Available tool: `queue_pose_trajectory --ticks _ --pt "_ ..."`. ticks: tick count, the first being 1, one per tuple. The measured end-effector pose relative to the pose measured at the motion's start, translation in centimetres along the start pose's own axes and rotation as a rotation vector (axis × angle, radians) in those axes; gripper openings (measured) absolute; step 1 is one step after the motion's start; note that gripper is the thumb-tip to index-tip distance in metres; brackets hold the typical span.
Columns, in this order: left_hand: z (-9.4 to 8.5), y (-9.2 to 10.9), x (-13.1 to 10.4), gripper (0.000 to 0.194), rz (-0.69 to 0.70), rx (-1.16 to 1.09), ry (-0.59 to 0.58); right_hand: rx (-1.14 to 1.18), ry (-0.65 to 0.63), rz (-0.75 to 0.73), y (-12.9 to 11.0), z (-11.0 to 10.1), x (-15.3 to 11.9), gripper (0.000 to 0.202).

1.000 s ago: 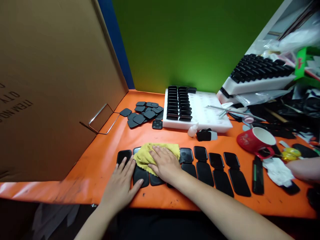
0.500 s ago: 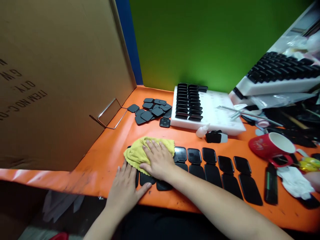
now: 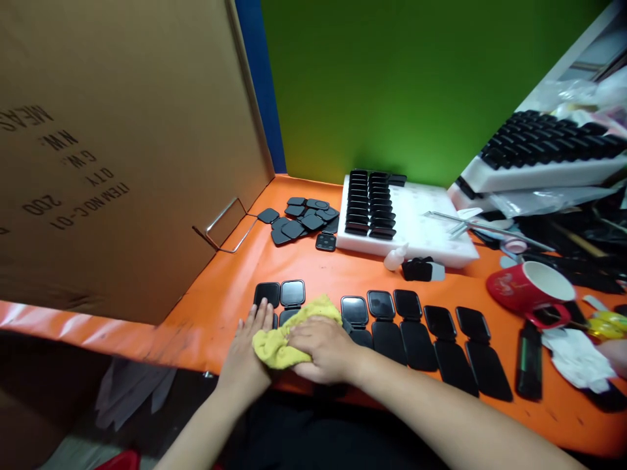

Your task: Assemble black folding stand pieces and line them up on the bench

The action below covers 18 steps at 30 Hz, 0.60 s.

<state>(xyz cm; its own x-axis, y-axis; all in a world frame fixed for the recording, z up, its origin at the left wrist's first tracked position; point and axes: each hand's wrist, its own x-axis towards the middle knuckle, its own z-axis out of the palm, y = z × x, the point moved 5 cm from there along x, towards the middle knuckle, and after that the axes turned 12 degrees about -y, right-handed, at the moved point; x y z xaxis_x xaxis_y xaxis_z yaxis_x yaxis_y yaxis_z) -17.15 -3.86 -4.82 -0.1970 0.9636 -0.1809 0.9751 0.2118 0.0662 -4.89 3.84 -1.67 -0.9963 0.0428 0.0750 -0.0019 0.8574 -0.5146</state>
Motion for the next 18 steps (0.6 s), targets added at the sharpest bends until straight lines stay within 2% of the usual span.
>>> queue_pose_trajectory --ticks 3,5,7,9,11,12,14,16,18 --pt "-0.9 0.1 -0.6 0.079 0.067 -0.013 -0.002 0.026 -0.013 -0.029 -0.2 0.1 -0.4 0.017" --pt "-1.5 -0.1 -1.5 0.084 0.108 -0.049 0.013 0.087 0.043 0.027 0.1 -0.5 -0.6 0.023" --pt "-1.9 -0.7 -2.8 0.078 0.089 -0.092 0.068 0.206 0.192 0.176 0.8 -1.9 -0.5 0.028" --pt "-1.8 -1.6 -4.0 0.065 0.022 -0.121 0.132 0.329 0.392 0.336 1.5 -3.7 -0.2 0.031" --pt "-1.3 -2.2 -4.9 0.055 -0.02 -0.132 0.151 0.346 0.503 0.417 1.8 -5.0 1.2 0.033" --pt "-0.9 -2.3 -5.1 0.052 -0.024 -0.135 0.148 0.297 0.485 0.418 1.7 -5.3 2.4 0.034" --pt "-0.5 -2.3 -5.1 0.049 -0.021 -0.141 0.137 0.132 0.319 0.366 1.3 -4.6 5.1 0.04" --pt "-0.5 -2.2 -4.9 0.046 -0.038 -0.164 0.141 -0.021 0.124 0.304 0.9 -2.9 7.3 0.047" --pt "-0.7 -2.1 -4.6 0.044 -0.073 -0.202 0.129 -0.102 0.015 0.261 0.7 -1.4 8.2 0.05"
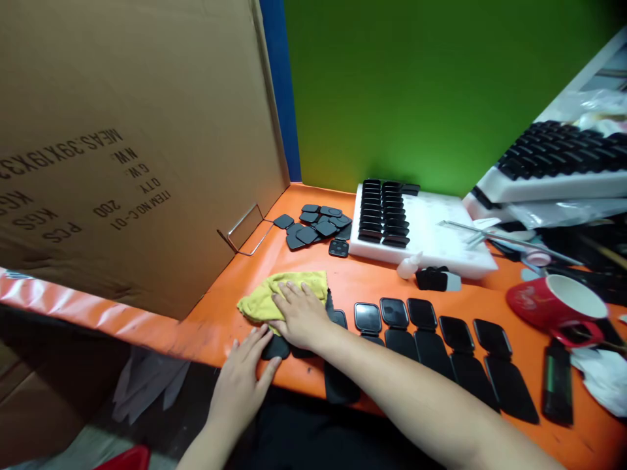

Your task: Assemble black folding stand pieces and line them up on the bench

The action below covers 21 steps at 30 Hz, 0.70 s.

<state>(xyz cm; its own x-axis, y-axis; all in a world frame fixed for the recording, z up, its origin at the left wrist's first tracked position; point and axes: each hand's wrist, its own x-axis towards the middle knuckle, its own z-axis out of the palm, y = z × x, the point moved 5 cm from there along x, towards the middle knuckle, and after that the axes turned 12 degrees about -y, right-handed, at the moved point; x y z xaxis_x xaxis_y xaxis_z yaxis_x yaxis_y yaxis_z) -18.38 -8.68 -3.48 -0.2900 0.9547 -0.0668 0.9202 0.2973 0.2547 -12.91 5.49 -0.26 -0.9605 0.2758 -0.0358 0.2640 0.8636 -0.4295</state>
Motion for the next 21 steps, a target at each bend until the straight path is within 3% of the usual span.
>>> queue_pose_trajectory --ticks 6,9,12,17,21 --pt "0.2 -1.1 -0.3 0.068 -0.264 -0.117 0.029 0.01 -0.083 -0.094 -1.0 1.0 -2.0 0.046" --pt "0.2 -1.2 -0.5 0.083 -0.274 -0.131 0.058 0.033 -0.103 -0.162 -2.0 1.3 -3.6 0.042" --pt "0.0 -1.1 -0.5 0.083 -0.269 -0.115 0.043 0.055 -0.1 -0.21 -3.3 1.7 -4.8 0.034" --pt "-0.2 -1.3 -0.5 0.083 -0.253 -0.134 0.012 0.095 -0.16 -0.107 -4.2 1.8 -4.3 0.023" --pt "-0.3 -1.4 -0.7 0.088 -0.294 -0.072 0.056 0.427 -0.03 0.068 -2.5 -1.4 -4.5 0.029"
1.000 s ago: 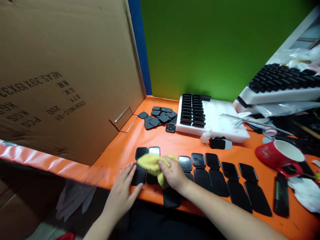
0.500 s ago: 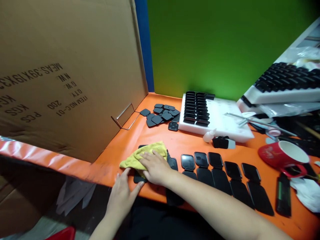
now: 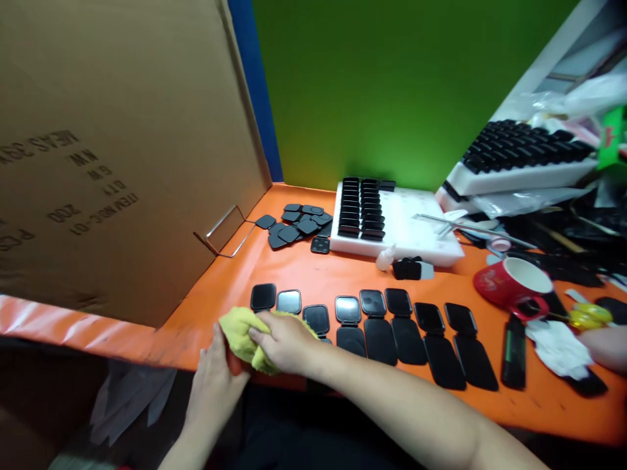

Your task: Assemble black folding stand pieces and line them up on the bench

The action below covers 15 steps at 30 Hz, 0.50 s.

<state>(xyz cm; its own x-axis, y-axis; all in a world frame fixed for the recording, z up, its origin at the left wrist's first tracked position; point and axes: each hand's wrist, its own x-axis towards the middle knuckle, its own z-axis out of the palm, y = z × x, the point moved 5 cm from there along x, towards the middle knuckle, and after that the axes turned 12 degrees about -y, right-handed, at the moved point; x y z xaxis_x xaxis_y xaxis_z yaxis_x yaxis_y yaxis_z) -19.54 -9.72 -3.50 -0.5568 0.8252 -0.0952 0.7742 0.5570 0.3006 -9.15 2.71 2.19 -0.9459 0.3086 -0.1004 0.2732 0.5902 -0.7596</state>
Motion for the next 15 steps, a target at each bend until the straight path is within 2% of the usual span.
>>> queue_pose_trajectory --ticks 2,4,6,7,8,10,13,15 --pt "-0.3 1.2 -0.3 0.085 0.047 0.013 0.068 0.215 0.151 -0.013 0.5 -3.2 -1.7 0.03" --pt "-0.5 3.7 -0.8 0.076 0.201 0.032 0.094 0.324 0.327 -0.034 1.6 -6.4 -4.5 0.033" --pt "0.0 7.0 -1.3 0.068 0.42 0.084 0.008 0.264 0.495 0.038 3.5 -8.8 -7.5 0.037" --pt "0.5 8.5 -1.5 0.067 0.517 0.121 -0.066 0.172 0.521 0.103 4.6 -9.2 -8.6 0.038" --pt "1.0 9.9 -1.7 0.067 0.595 0.154 -0.139 0.052 0.5 0.166 5.7 -9.0 -9.5 0.038" --pt "2.1 11.6 -1.7 0.068 0.683 0.198 -0.237 -0.188 0.351 0.242 7.8 -7.3 -10.2 0.043" --pt "3.0 12.2 -1.1 0.067 0.697 0.229 -0.268 -0.425 0.263 0.251 9.9 -4.2 -10.6 0.05" --pt "3.2 12.1 -0.5 0.065 0.677 0.247 -0.258 -0.491 0.253 0.211 10.3 -3.1 -10.6 0.044"
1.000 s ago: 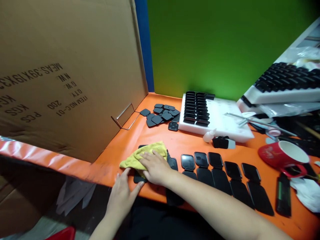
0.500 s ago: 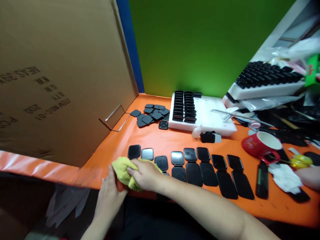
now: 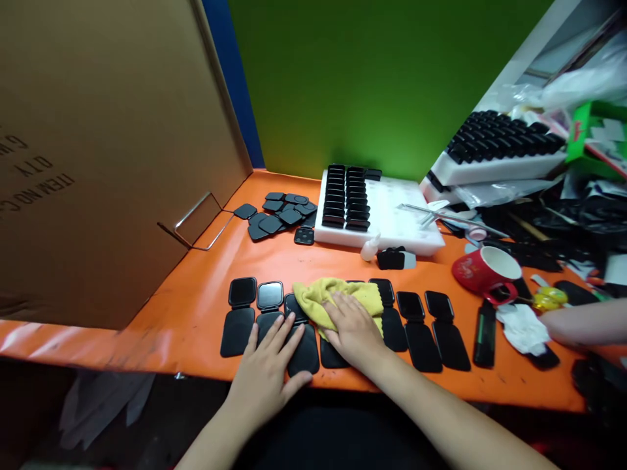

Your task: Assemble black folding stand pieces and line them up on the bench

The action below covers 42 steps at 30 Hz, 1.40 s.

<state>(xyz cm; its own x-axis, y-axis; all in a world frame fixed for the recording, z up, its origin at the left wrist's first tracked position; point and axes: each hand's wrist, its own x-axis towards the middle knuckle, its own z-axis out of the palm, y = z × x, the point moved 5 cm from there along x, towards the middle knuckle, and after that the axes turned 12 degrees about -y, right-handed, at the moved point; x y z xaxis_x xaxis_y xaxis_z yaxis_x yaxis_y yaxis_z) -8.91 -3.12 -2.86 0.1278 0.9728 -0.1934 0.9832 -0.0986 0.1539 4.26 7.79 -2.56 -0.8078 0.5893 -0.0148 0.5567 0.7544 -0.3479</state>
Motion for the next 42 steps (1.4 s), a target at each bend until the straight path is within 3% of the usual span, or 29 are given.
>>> queue_pose_trajectory --ticks 3,5,8,10,12,14,18,20,24,27,29,31,33,36,39,42 --pt "-0.1 -0.4 0.4 0.063 -0.028 0.013 0.031 0.047 0.022 -0.043 0.1 -0.5 -0.1 0.03" --pt "-0.2 -0.6 0.6 0.067 -0.045 0.001 0.061 0.161 0.08 0.007 0.5 -1.7 0.1 0.023" --pt "-0.1 -0.9 0.6 0.083 -0.095 -0.049 0.117 0.272 0.171 0.06 -0.1 -3.0 0.4 0.029" --pt "0.0 -1.1 0.5 0.088 -0.125 -0.07 0.135 0.222 0.115 -0.044 -1.9 -2.7 0.6 0.042" --pt "0.2 -1.2 0.5 0.08 -0.132 -0.072 0.119 0.144 -0.007 -0.171 -3.8 -1.5 0.5 0.052" --pt "0.4 -1.3 0.6 0.07 -0.136 -0.07 0.093 0.113 -0.088 -0.234 -4.9 -0.2 0.0 0.047" --pt "0.8 -1.4 0.6 0.065 -0.128 -0.033 0.071 0.179 -0.108 -0.285 -5.5 1.1 -1.2 0.023" --pt "1.1 -1.4 0.6 0.067 -0.102 -0.008 0.07 0.239 -0.105 -0.288 -5.5 1.0 -1.4 0.021" --pt "0.7 -1.4 0.4 0.085 -0.089 -0.029 0.092 0.537 -0.063 -0.214 -4.0 -1.9 -1.4 0.031" --pt "-0.2 -0.7 0.4 0.098 -0.118 -0.057 0.103 0.826 0.162 0.029 -0.6 -5.4 -2.4 0.031" --pt "-0.5 0.4 0.8 0.097 -0.079 -0.058 0.098 0.793 0.224 0.141 0.9 -6.7 -3.4 0.029" --pt "-0.4 1.6 1.4 0.092 -0.001 -0.058 0.083 0.597 0.094 0.092 0.6 -6.1 -4.1 0.024" --pt "0.1 2.5 2.1 0.086 0.061 -0.052 0.057 0.394 -0.067 -0.036 -0.7 -4.1 -4.7 0.023" --pt "0.8 2.8 2.9 0.073 0.087 -0.004 0.039 0.255 -0.131 -0.128 -2.4 -0.8 -5.5 0.029" --pt "1.0 2.5 2.9 0.07 0.096 0.037 0.056 0.292 -0.132 -0.133 -2.9 0.3 -5.9 0.02" --pt "0.7 2.5 2.9 0.08 0.082 0.022 0.067 0.503 -0.122 -0.082 -1.5 -1.6 -6.2 0.027"
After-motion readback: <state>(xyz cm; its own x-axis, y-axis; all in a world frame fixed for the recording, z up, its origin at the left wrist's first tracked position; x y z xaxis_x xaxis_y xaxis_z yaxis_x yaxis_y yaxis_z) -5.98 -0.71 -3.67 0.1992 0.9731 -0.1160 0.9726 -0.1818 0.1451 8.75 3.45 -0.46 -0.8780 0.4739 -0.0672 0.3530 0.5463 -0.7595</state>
